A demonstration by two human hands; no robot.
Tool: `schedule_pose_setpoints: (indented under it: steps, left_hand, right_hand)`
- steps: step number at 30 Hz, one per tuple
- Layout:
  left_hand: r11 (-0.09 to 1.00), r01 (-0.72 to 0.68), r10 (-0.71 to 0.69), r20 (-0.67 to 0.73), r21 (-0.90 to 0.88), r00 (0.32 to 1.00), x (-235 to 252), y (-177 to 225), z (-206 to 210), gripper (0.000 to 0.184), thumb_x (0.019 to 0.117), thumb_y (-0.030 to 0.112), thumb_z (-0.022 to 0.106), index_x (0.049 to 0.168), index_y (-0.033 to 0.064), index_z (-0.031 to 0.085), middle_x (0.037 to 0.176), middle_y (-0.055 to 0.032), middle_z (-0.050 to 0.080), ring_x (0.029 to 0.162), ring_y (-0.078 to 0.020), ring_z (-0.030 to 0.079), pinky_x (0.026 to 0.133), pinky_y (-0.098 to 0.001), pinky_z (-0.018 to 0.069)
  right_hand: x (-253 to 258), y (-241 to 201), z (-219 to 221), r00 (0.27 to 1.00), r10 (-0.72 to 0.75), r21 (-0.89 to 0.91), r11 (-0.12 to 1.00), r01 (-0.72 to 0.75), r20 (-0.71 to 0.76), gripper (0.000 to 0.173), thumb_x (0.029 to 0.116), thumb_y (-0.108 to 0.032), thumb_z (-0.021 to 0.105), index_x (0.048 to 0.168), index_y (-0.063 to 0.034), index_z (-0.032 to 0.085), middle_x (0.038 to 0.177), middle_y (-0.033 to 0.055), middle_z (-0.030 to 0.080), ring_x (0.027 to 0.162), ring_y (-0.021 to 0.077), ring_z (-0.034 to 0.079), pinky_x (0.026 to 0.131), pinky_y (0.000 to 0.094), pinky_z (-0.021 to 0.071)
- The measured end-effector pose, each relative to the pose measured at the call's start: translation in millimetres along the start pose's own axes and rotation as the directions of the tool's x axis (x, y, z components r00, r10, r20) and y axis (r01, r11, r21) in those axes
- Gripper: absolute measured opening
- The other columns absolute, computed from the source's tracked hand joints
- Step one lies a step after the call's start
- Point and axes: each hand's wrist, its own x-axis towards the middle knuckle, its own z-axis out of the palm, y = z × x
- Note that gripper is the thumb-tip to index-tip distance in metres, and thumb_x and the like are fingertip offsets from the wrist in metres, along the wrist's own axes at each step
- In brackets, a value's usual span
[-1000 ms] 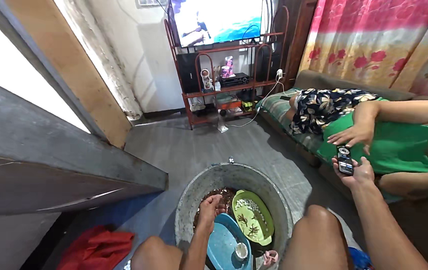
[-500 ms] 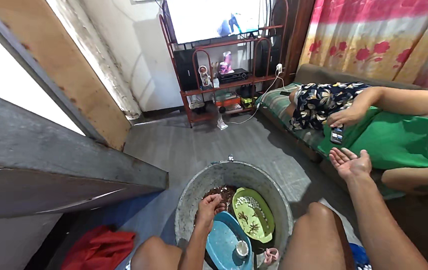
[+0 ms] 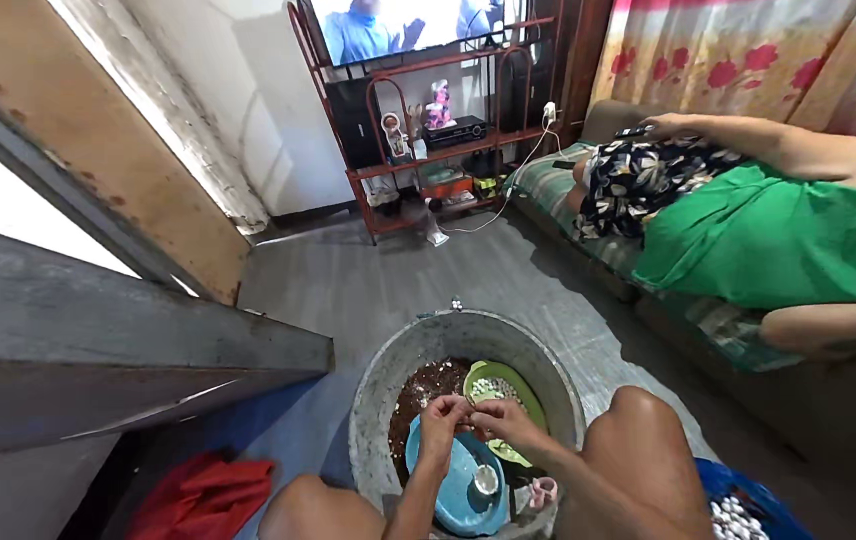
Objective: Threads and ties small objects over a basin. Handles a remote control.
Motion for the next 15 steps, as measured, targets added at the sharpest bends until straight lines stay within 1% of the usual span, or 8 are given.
schedule_pose_setpoints:
  steps: [1,3,6,9,11,12,13,15]
  left_hand:
    - [1.0,-0.002,0.002,-0.001,0.011,1.0,1,-3,0,0.012,0.0941,0.003,0.072,0.103,-0.0052,0.069,0.089,-0.0146,0.072,0.072,-0.0199,0.069,0.066,-0.0342,0.0611]
    - [0.999,0.0,0.001,-0.014,0.039,1.0,2,-6,1,0.012,0.0933,0.001,0.073,0.101,-0.0057,0.068,0.086,-0.0149,0.072,0.07,-0.0207,0.07,0.066,-0.0352,0.0618]
    - [0.993,-0.012,0.015,-0.024,0.122,1.0,5,-11,1,0.011,0.0928,0.002,0.073,0.099,-0.0059,0.069,0.086,-0.0157,0.072,0.069,-0.0223,0.071,0.066,-0.0363,0.0628]
    - [0.989,-0.004,0.005,-0.003,0.147,1.0,5,-15,4,0.012,0.0943,0.004,0.072,0.1,-0.0059,0.067,0.086,-0.016,0.073,0.067,-0.0228,0.071,0.065,-0.0368,0.0636]
    - [0.985,-0.018,0.026,-0.042,0.172,0.999,8,-19,7,0.013,0.1002,0.007,0.065,0.105,-0.0055,0.067,0.091,-0.016,0.073,0.069,-0.0238,0.072,0.066,-0.0387,0.0642]
    - [0.98,-0.029,0.044,-0.071,0.195,0.997,9,-20,8,0.018,0.1034,0.013,0.062,0.11,-0.0042,0.066,0.094,-0.0159,0.071,0.069,-0.0245,0.072,0.066,-0.0403,0.0646]
    - [0.973,-0.029,0.049,-0.083,0.228,0.995,9,-19,9,0.023,0.1041,0.019,0.062,0.114,-0.0021,0.065,0.096,-0.0153,0.07,0.068,-0.0242,0.071,0.065,-0.0407,0.0645]
    - [0.951,0.014,0.0,-0.043,0.309,0.999,8,-13,9,0.033,0.0986,0.024,0.071,0.12,-0.0001,0.065,0.096,-0.0143,0.072,0.066,-0.0226,0.071,0.063,-0.0393,0.0643]
  right_hand:
    - [3,4,1,1.0,-0.014,0.003,1.0,0.014,-0.023,0.027,0.1003,-0.02,0.068,0.117,0.0016,0.071,0.102,0.014,0.074,0.089,0.023,0.073,0.085,0.0415,0.0623]
    - [5,11,1,0.997,-0.021,0.018,1.0,0.022,-0.07,0.026,0.099,-0.019,0.07,0.114,0.0013,0.073,0.098,0.013,0.075,0.085,0.0212,0.073,0.082,0.0394,0.0623]
    - [4,17,-2,0.993,-0.029,0.054,0.998,0.036,-0.114,0.036,0.096,-0.021,0.074,0.125,-0.0012,0.07,0.107,0.0147,0.074,0.091,0.0243,0.073,0.084,0.0416,0.0621]
    - [2,20,-5,0.982,-0.02,0.062,0.998,0.033,-0.185,0.027,0.0974,-0.019,0.072,0.115,0.0009,0.073,0.099,0.0146,0.075,0.083,0.0232,0.073,0.081,0.0404,0.0623]
    - [2,23,-8,0.974,-0.017,0.047,0.999,0.028,-0.228,0.024,0.0986,-0.018,0.07,0.111,0.0013,0.074,0.094,0.0134,0.074,0.078,0.0208,0.071,0.076,0.0377,0.0619]
    - [2,24,-9,0.967,-0.013,0.041,0.999,0.024,-0.256,0.023,0.0989,-0.018,0.069,0.11,0.0012,0.074,0.092,0.013,0.074,0.076,0.0203,0.071,0.075,0.0369,0.0619]
    - [3,26,-10,0.96,-0.006,0.046,0.999,0.02,-0.28,0.022,0.0993,-0.017,0.069,0.111,0.0015,0.074,0.093,0.0131,0.074,0.076,0.0202,0.071,0.075,0.0367,0.0617]
    - [5,30,-12,0.955,0.006,0.059,0.998,0.012,-0.297,0.022,0.1004,-0.016,0.067,0.111,0.0017,0.073,0.094,0.0134,0.074,0.077,0.0205,0.071,0.076,0.037,0.0619]
